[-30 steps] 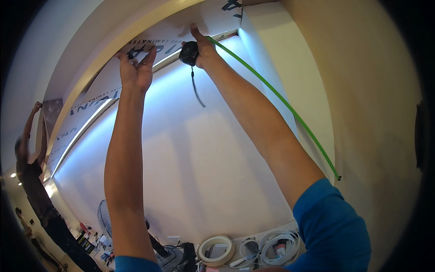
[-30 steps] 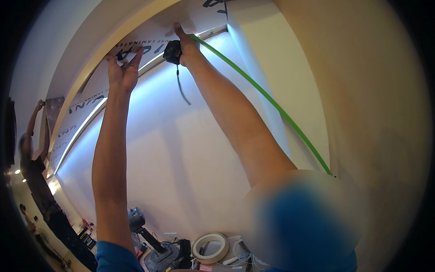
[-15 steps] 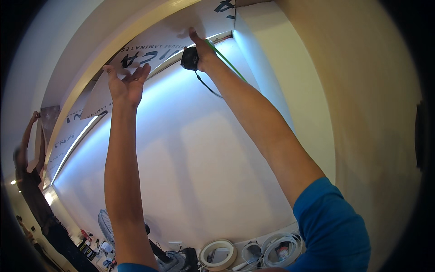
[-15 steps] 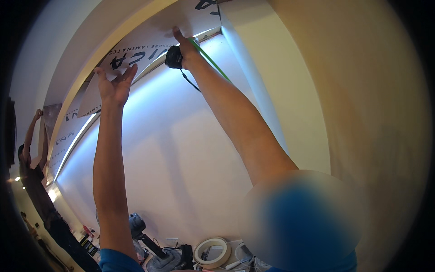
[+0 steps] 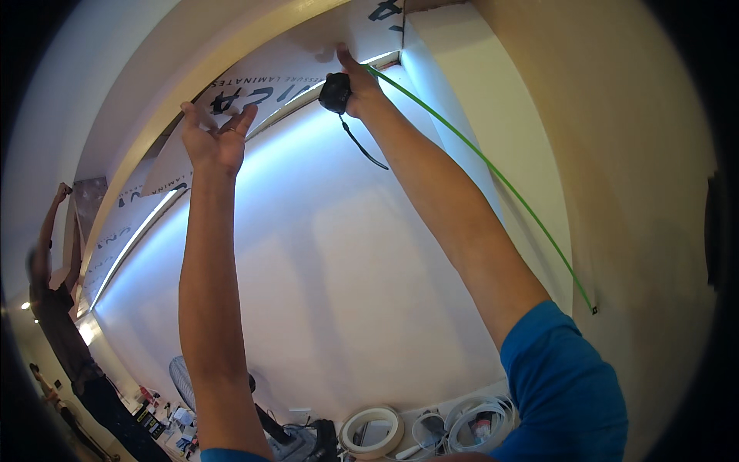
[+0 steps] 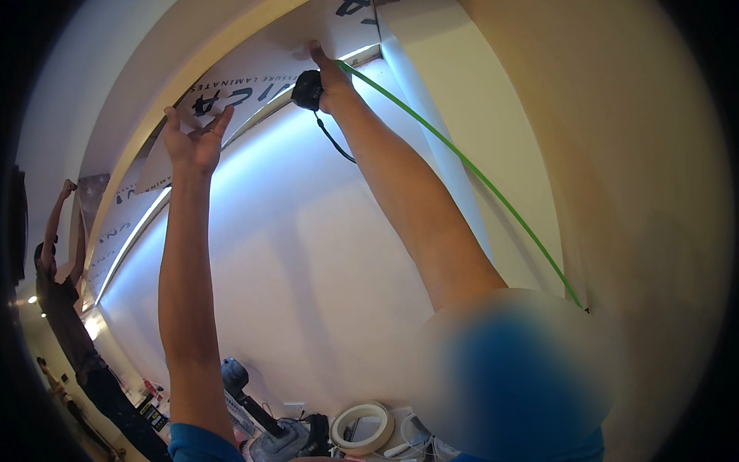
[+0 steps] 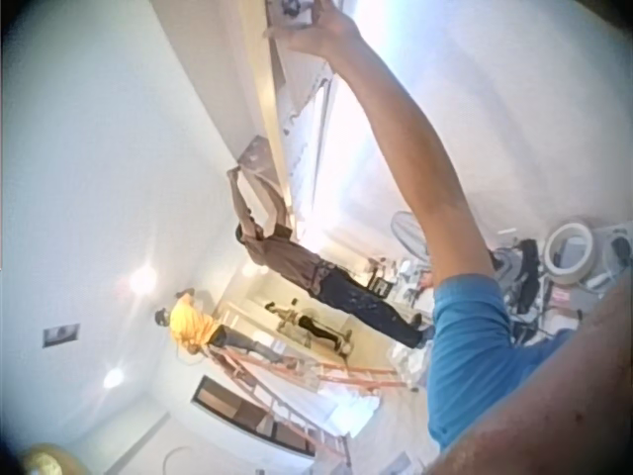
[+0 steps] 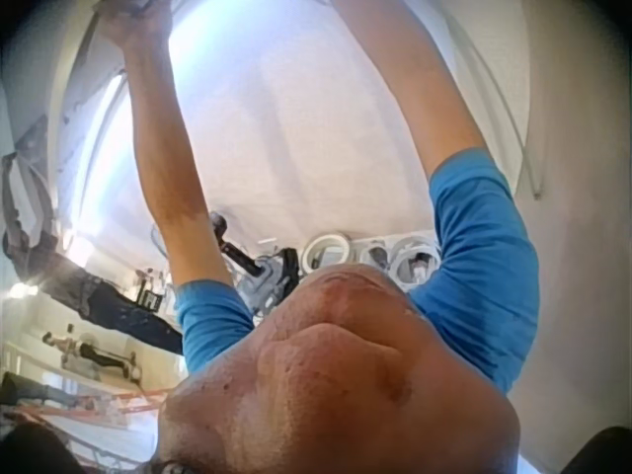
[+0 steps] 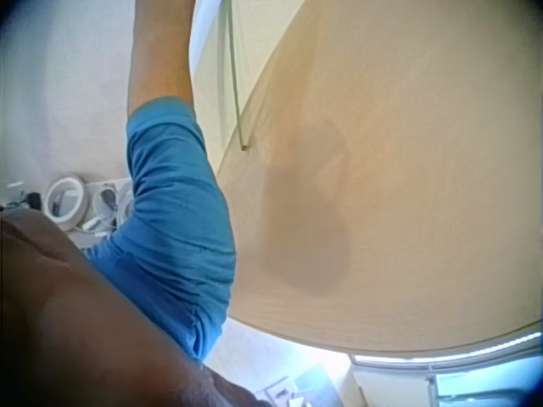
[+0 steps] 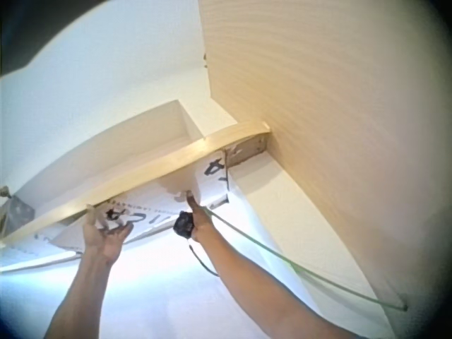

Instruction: The person measures a ceiling recess with a tape measure, then positions and secures a flexible LED strip along the curved ceiling edge. They handle a cardboard sheet to align or protect the area while installing the strip.

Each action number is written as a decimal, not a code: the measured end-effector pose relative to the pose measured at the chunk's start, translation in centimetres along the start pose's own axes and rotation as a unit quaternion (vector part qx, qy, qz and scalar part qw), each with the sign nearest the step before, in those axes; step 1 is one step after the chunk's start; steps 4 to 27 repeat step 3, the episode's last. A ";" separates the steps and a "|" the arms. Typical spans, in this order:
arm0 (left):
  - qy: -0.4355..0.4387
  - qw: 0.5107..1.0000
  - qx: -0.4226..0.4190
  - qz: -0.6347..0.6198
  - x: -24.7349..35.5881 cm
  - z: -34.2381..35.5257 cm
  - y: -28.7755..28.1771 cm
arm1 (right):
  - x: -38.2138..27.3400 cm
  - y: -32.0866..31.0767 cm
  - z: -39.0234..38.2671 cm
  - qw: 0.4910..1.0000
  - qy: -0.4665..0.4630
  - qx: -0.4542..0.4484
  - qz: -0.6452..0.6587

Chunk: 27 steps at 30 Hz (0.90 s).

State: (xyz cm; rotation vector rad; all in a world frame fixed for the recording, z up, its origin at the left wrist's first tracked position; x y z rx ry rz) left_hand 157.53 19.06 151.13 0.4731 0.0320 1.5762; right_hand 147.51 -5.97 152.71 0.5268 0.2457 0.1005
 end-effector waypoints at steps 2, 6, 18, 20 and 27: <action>-0.003 1.000 -0.001 -0.021 -0.2 0.6 -0.5 | -0.2 -0.3 0.1 1.000 0.011 -0.019 -0.008; -0.004 0.999 -0.003 -0.032 -0.3 1.0 -0.8 | -0.7 -0.3 0.6 1.000 0.005 -0.022 -0.007; -0.004 0.999 -0.003 -0.032 -0.3 1.0 -0.8 | -0.7 -0.3 0.6 1.000 0.005 -0.022 -0.007; -0.004 0.999 -0.003 -0.032 -0.3 1.0 -0.8 | -0.7 -0.3 0.6 1.000 0.005 -0.022 -0.007; -0.004 0.999 -0.003 -0.032 -0.3 1.0 -0.8 | -0.7 -0.3 0.6 1.000 0.005 -0.022 -0.007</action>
Point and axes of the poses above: each hand's wrist, its own z-axis towards the middle knuckle, its own y-axis out of the palm, x = y × z, the point moved 7 cm from there along z, towards the middle knuckle, and after that the axes turned 2 degrees about -y, right-handed, at the moved point
